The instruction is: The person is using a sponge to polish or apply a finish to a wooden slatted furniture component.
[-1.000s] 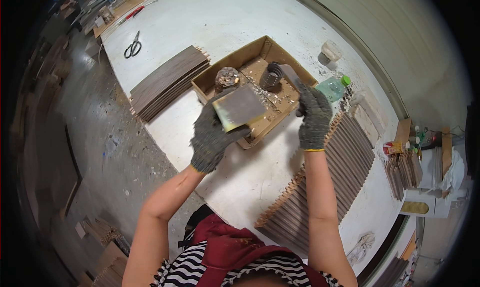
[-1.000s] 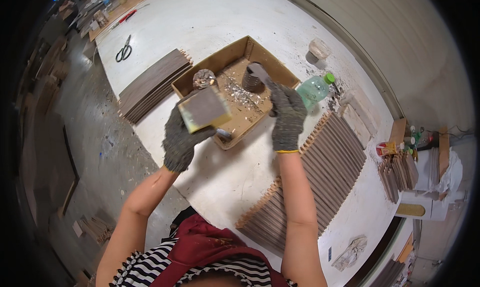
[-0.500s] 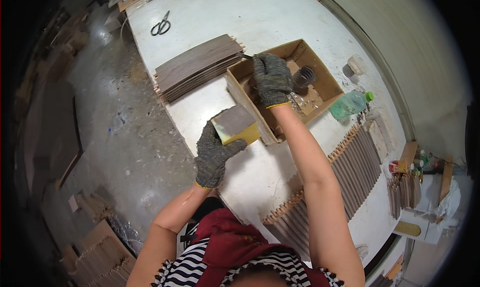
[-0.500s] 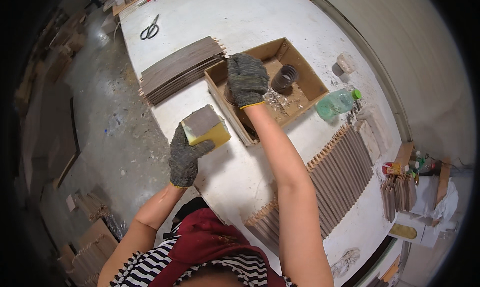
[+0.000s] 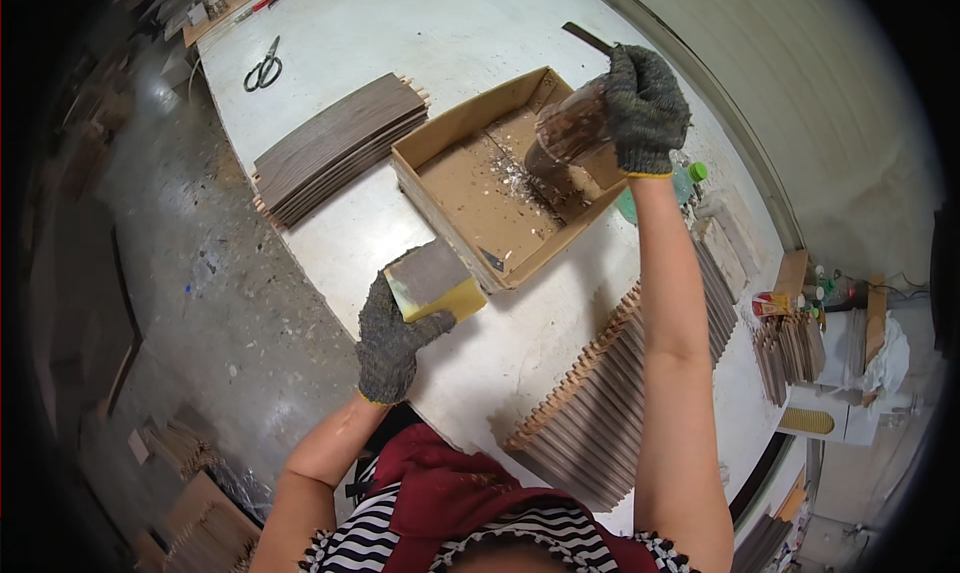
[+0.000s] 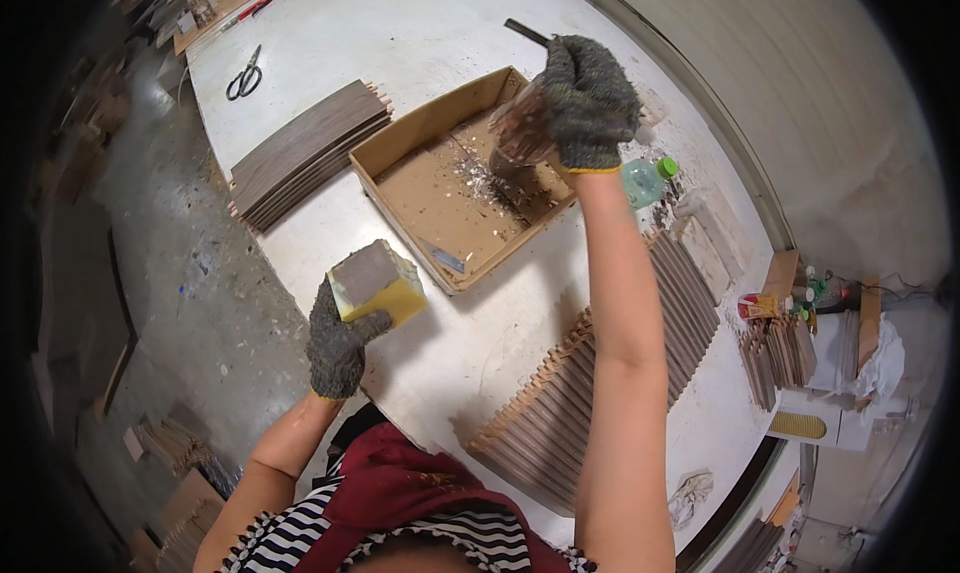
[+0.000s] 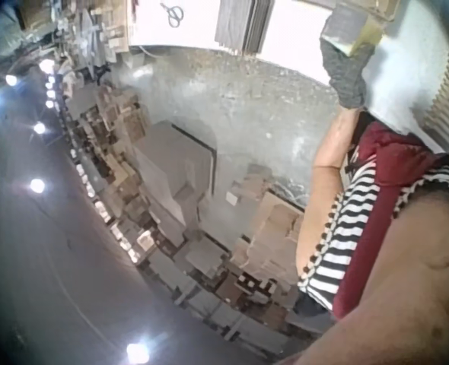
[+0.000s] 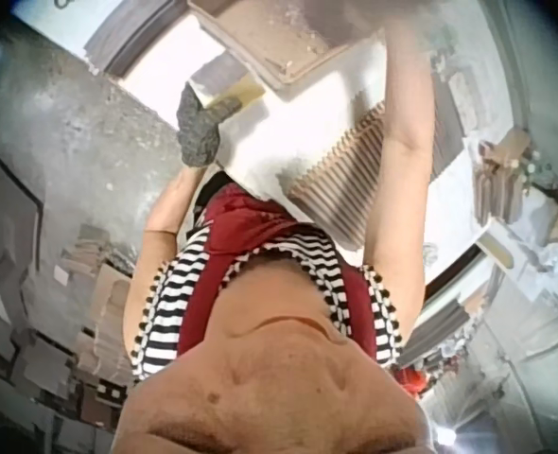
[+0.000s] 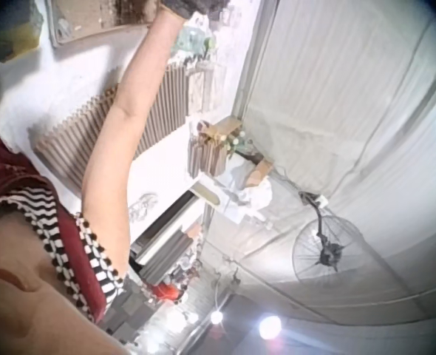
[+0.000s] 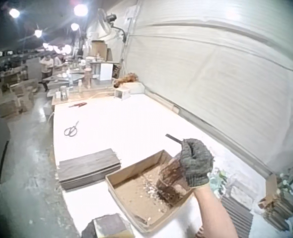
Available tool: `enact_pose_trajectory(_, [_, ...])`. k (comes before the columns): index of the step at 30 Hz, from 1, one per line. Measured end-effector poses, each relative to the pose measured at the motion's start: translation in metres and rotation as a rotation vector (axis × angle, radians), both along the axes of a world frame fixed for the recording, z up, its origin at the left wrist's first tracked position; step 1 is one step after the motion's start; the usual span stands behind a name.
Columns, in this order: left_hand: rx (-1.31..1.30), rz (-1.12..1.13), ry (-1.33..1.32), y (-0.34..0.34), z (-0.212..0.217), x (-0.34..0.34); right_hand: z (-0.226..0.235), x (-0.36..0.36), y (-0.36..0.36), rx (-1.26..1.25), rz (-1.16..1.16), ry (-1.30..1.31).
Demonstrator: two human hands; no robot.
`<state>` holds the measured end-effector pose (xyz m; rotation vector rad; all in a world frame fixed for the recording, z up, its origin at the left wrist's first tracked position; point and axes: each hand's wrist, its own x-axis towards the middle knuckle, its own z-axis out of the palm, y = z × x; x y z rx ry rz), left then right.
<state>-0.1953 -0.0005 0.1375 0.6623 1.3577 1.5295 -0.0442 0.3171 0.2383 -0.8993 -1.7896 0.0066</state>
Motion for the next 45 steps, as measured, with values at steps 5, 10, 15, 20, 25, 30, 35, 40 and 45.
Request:
enact_pose_trajectory(5, [0.045,-0.01,-0.081,0.005,0.003,0.015,-0.008,0.005,0.029,-0.049,-0.108,-0.144])
enact_pose_trajectory(10, [-0.022,-0.041,-0.009,0.005,0.007,0.017,-0.046,-0.004,0.042,-0.222,-0.145,-0.253])
enact_pose_trajectory(15, [-0.044,-0.023,-0.035,0.005,0.004,0.015,-0.065,0.01,0.041,-0.441,-0.208,-0.034])
enact_pose_trajectory(20, [-0.016,-0.053,-0.102,0.003,0.003,0.017,-0.063,0.044,0.026,-0.799,-0.017,0.433])
enact_pose_trajectory(25, [-0.005,-0.069,-0.157,0.003,0.003,0.024,-0.087,0.052,0.022,-0.901,0.094,0.535])
enact_pose_trajectory(30, [-0.005,-0.067,-0.065,0.003,0.004,0.026,-0.108,0.048,0.029,-0.919,0.102,0.41])
enact_pose_trajectory(35, [0.005,-0.068,-0.097,0.003,0.006,0.026,-0.095,0.046,0.013,-1.182,0.031,0.54])
enact_pose_trajectory(40, [0.027,-0.067,-0.167,0.003,0.013,0.029,-0.079,0.051,-0.005,-1.164,0.124,0.524])
enact_pose_trajectory(45, [0.066,-0.085,-0.386,0.008,0.018,0.032,-0.087,0.061,-0.021,-1.091,0.121,0.615])
